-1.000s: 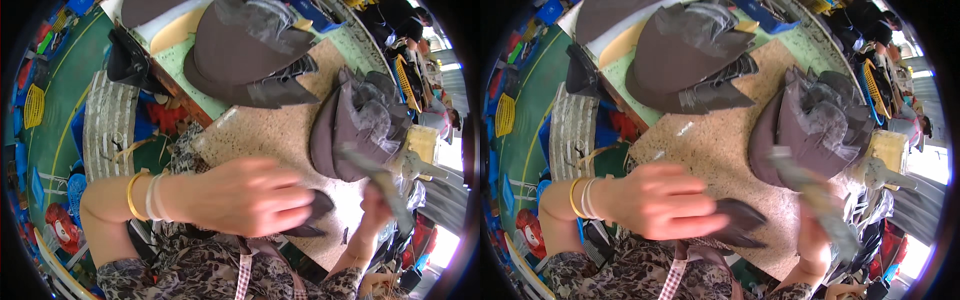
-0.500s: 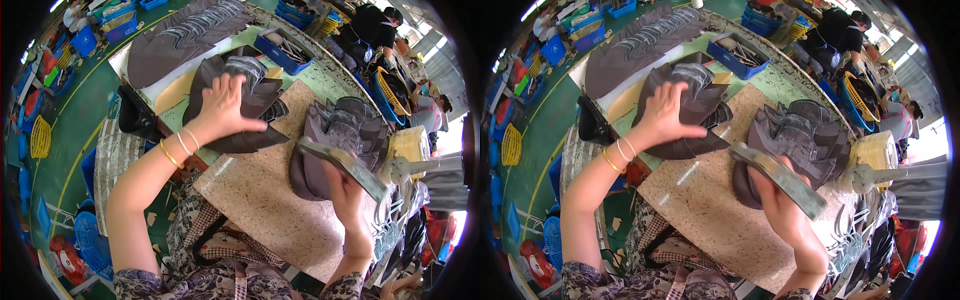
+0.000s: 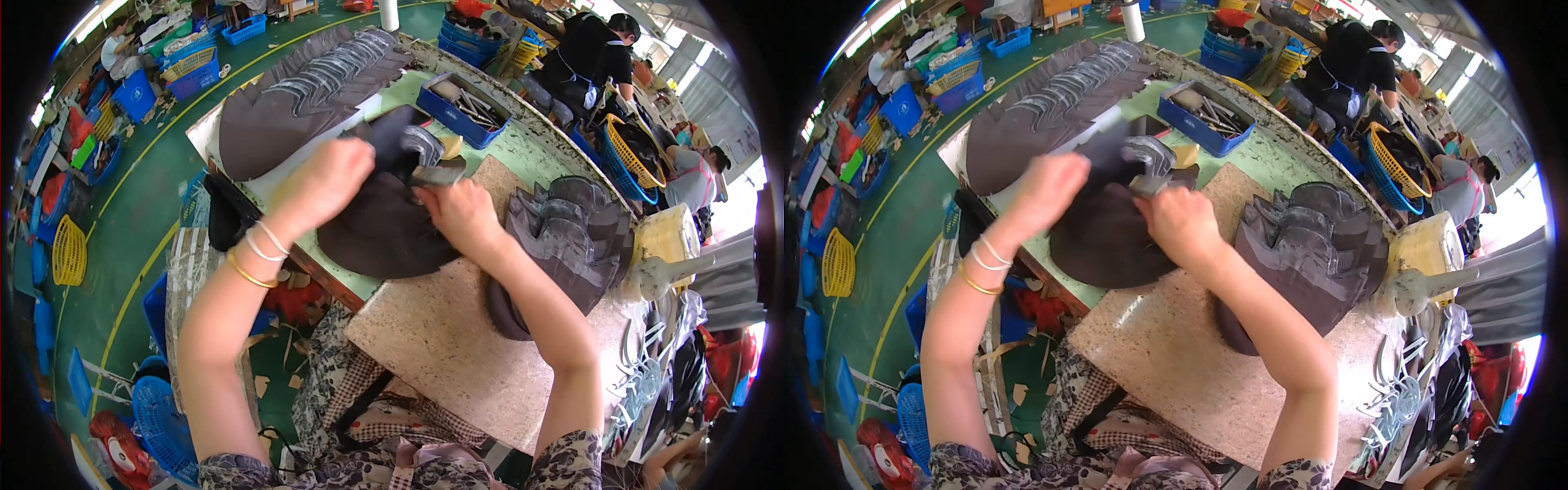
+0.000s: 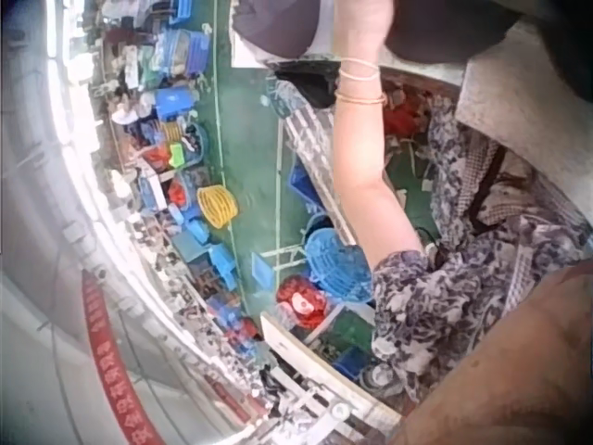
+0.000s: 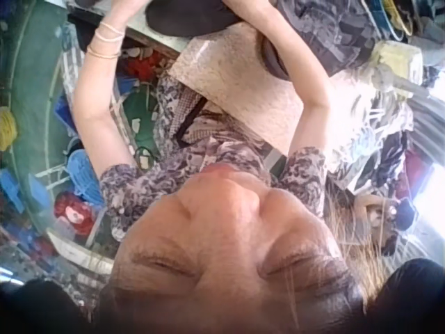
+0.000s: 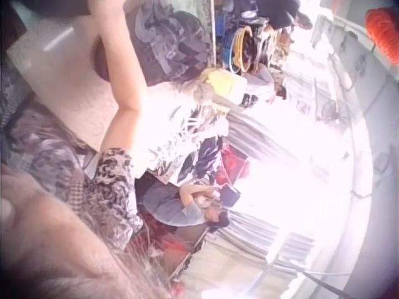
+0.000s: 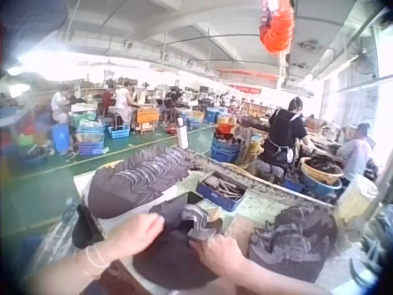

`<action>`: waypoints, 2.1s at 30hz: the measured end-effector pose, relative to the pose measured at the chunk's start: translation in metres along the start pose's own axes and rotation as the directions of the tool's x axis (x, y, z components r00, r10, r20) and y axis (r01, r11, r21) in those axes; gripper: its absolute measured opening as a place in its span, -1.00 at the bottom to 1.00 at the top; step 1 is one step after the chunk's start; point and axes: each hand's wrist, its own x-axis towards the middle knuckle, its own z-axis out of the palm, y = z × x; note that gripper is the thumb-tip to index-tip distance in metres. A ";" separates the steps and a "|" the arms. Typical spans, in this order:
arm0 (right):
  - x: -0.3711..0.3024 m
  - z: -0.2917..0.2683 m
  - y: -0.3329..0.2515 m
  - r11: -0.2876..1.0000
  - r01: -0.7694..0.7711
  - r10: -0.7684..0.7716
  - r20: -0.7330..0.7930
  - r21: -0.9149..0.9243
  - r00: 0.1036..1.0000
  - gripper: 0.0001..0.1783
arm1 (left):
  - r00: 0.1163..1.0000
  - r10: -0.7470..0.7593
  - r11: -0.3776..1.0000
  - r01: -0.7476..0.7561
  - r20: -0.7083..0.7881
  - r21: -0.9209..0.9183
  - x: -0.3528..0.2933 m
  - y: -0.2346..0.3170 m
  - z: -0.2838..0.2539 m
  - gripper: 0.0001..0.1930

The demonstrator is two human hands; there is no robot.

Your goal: The person folds the glued edges of shoe upper components by hand and flattens the seams against a stone slab using a hammer.

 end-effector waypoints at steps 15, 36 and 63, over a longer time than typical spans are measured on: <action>-0.026 -0.049 0.001 0.950 -0.041 0.093 -0.154 0.309 0.984 -0.74 | 0.830 0.377 0.871 -0.469 0.410 0.148 -0.123 0.146 -0.074 -0.93; -0.261 -0.105 -0.034 0.901 0.207 -0.259 0.089 0.381 0.962 -0.63 | 0.571 0.510 0.860 -0.335 0.644 -0.384 -0.076 0.142 0.098 -0.40; -0.251 -0.119 -0.032 0.869 0.190 -0.285 0.148 0.457 0.947 -0.58 | 0.451 0.442 0.863 0.019 0.775 -0.504 -0.085 0.135 0.078 -0.71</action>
